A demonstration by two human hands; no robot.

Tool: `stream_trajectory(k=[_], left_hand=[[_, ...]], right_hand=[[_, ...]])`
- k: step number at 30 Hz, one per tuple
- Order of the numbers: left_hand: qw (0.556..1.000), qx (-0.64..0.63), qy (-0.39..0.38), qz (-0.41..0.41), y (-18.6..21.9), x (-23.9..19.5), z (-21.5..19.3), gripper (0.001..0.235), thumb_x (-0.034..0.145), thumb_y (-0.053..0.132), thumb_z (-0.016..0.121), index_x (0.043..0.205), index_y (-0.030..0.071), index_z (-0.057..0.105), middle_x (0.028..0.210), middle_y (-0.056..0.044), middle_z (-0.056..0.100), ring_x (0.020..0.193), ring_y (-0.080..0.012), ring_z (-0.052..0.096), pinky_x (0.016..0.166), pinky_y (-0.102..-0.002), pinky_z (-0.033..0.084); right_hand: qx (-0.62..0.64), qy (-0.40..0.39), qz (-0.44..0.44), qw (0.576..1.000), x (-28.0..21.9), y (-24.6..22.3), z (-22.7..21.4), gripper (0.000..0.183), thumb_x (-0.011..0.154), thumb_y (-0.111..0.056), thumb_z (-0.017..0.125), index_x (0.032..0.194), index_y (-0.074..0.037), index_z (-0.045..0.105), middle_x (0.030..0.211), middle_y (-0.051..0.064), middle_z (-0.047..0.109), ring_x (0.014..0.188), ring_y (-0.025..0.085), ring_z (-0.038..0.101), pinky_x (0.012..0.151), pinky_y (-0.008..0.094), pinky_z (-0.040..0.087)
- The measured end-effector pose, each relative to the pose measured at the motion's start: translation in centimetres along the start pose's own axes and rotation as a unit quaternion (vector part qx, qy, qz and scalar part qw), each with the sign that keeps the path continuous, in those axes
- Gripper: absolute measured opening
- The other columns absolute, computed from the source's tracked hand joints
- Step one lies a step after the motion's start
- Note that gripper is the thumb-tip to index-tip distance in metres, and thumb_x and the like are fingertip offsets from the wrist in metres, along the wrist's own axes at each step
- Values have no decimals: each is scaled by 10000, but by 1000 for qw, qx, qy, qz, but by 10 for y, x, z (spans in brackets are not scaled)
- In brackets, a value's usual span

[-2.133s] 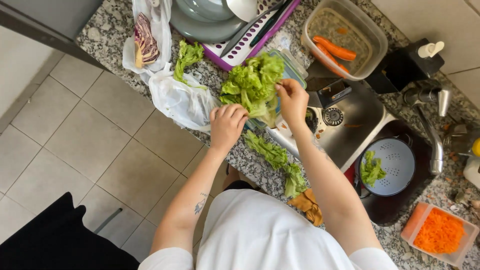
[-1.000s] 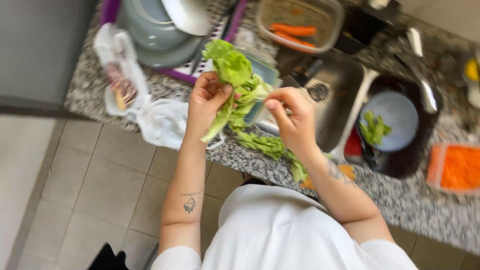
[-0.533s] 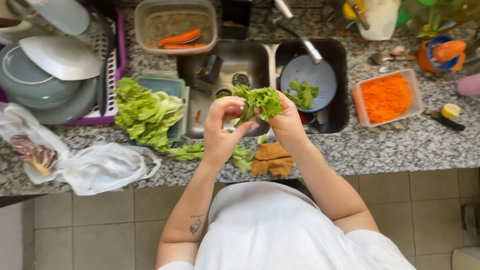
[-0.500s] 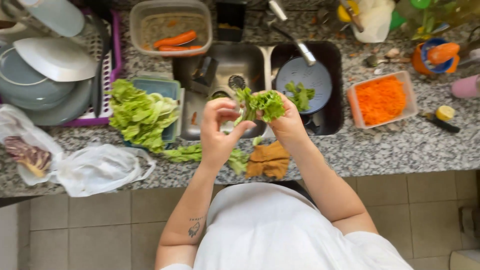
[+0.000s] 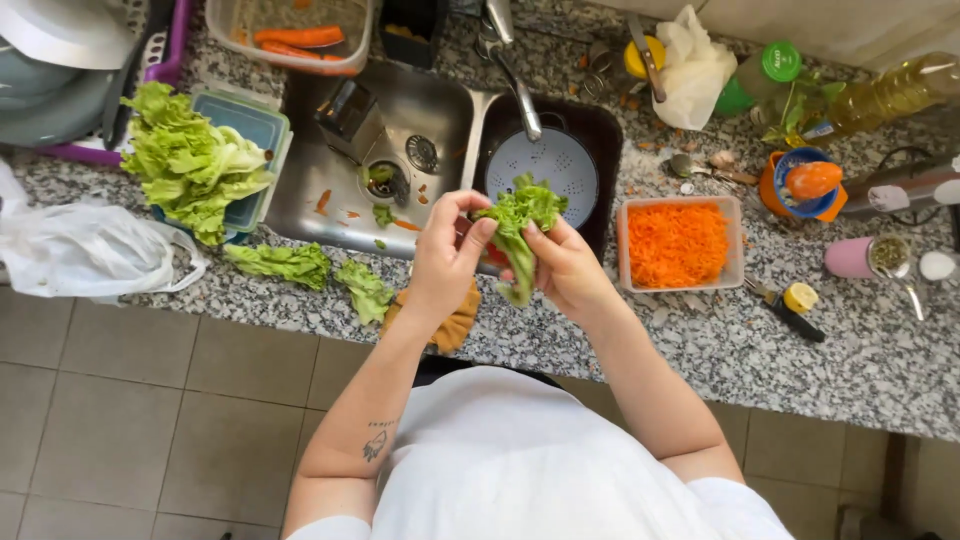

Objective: The person tears lettuce leaves by hand over a kitchen sink and places them into a colander. They then rinse the lettuce under running water from the faucet.

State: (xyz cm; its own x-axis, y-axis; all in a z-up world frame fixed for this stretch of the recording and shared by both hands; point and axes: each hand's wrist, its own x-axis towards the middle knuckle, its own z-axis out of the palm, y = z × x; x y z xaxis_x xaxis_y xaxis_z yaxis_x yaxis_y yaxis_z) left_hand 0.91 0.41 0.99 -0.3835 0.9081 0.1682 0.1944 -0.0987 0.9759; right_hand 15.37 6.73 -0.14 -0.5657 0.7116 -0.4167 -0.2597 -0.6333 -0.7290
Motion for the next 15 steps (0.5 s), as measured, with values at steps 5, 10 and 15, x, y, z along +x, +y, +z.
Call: stream_trajectory(k=[5,10,15], left_hand=[[983,144,-77,80,-10,8,10,549,895,599,425,1262,191,430,1003,-97,548,801,-365,607,697,-466,498],[960,212,5,183,-26,18,15,207,946,395,494,938,215,595,720,47,529,632,-213,618,613,-291,524],[993,53,-86,56,-17,24,1,291,975,348,461,779,143,527,606,-70,494,548,-239,519,565,-337,483]], right_hand=[[-95,-22,-77,992,8,14,-19,197,916,-88,558,1096,-19,522,816,121,595,488,150,567,385,239,478],[-45,-14,-71,996,7,10,-14,249,973,-251,502,1036,-17,561,716,92,515,513,115,466,416,206,382],[-481,-145,-258,825,17,-5,-7,302,937,-127,559,653,-52,490,517,69,460,467,192,404,473,293,350]])
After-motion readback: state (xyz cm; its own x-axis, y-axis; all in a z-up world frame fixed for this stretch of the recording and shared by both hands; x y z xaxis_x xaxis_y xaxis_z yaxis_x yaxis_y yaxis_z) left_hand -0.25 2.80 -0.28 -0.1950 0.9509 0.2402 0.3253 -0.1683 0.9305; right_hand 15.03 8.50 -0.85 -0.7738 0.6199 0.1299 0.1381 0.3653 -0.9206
